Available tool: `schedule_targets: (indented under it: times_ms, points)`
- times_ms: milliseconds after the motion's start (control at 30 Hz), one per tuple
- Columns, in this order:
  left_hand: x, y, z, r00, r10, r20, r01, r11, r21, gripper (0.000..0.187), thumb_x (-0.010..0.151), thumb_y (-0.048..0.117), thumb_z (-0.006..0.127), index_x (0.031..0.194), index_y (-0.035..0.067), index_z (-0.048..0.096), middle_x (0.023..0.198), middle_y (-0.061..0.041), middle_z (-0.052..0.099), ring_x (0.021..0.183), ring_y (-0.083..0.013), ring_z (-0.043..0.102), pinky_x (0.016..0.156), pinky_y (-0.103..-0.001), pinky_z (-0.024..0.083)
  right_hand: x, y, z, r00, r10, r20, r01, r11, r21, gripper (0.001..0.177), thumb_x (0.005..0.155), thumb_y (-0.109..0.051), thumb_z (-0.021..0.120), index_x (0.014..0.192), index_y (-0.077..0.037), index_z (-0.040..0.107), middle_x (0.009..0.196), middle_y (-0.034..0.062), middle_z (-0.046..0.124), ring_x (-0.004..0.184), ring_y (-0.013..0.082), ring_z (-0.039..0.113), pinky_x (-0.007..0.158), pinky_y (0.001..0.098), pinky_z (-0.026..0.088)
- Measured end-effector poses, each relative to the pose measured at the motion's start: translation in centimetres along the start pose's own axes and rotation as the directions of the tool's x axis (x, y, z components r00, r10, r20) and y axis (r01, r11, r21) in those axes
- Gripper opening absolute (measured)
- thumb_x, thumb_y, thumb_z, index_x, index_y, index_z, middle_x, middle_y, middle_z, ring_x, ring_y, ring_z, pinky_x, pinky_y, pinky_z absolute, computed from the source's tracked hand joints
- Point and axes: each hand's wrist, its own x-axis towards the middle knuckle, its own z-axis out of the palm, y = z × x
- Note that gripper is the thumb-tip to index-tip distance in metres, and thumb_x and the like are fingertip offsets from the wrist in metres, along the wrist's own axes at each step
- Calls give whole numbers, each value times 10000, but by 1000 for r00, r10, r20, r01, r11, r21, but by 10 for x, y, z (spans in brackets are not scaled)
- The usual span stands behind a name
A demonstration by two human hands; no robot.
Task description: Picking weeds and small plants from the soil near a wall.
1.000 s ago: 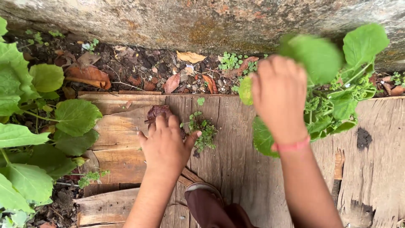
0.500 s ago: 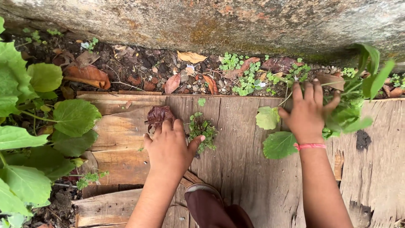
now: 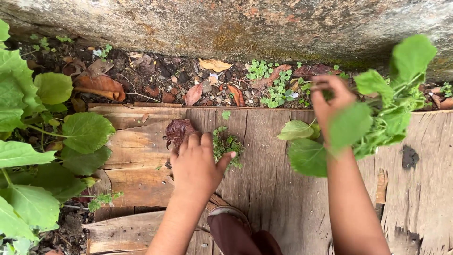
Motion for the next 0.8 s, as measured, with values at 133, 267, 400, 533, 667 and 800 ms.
schedule_targets:
  times_ms: [133, 267, 400, 533, 667, 800]
  points:
    - [-3, 7, 7, 980, 70, -185, -85, 994, -73, 790, 803, 661, 675, 1310, 68, 551, 1325, -155, 583, 1164, -350, 588, 962, -599, 428, 19, 93, 44, 962, -201, 183, 124, 924, 362, 331, 948, -8, 695, 1265, -102, 679, 1152, 69, 701, 1072, 125, 664, 951, 302, 559]
    - [-5, 14, 0, 983, 93, -156, -115, 984, -138, 751, 827, 620, 701, 1308, 61, 553, 1312, -155, 587, 1188, -348, 582, 1005, -605, 405, 17, 73, 48, 890, -105, 443, 357, 766, -535, 365, 883, -91, 740, 1245, -120, 700, 1201, 108, 702, 1136, 305, 645, 1020, 464, 476]
    - [-6, 18, 1, 992, 89, -92, -103, 981, -163, 775, 823, 609, 708, 1365, 79, 548, 1330, -161, 589, 1175, -355, 576, 1001, -599, 399, 18, 45, 53, 890, -21, 456, 248, 860, -446, 657, 740, -139, 853, 1357, -78, 633, 1305, 165, 634, 1202, 395, 569, 1025, 490, 437]
    - [-6, 20, 7, 988, 91, -127, -111, 979, -169, 791, 812, 583, 721, 1383, 66, 538, 1330, -164, 592, 1143, -356, 588, 988, -594, 401, 15, 59, 73, 886, -65, 458, 208, 940, -269, 632, 792, -145, 856, 1377, -78, 628, 1322, 159, 634, 1229, 338, 602, 1098, 452, 440]
    - [-4, 24, 11, 981, 120, -153, -161, 943, -291, 694, 829, 517, 736, 1316, 59, 550, 1272, -177, 599, 1175, -372, 583, 968, -544, 444, 11, 34, 78, 928, 32, 371, 95, 943, -318, 495, 758, -140, 880, 1228, -106, 730, 1225, 128, 675, 1125, 310, 657, 1012, 430, 486]
    - [5, 30, 23, 946, 177, -270, -297, 805, -513, 631, 887, 412, 740, 1334, 11, 547, 1256, -222, 613, 1175, -416, 586, 985, -506, 466, 10, 69, 94, 965, -70, 252, 124, 971, -203, 373, 764, -124, 877, 1125, -117, 785, 1166, 126, 719, 1050, 292, 690, 950, 391, 534]
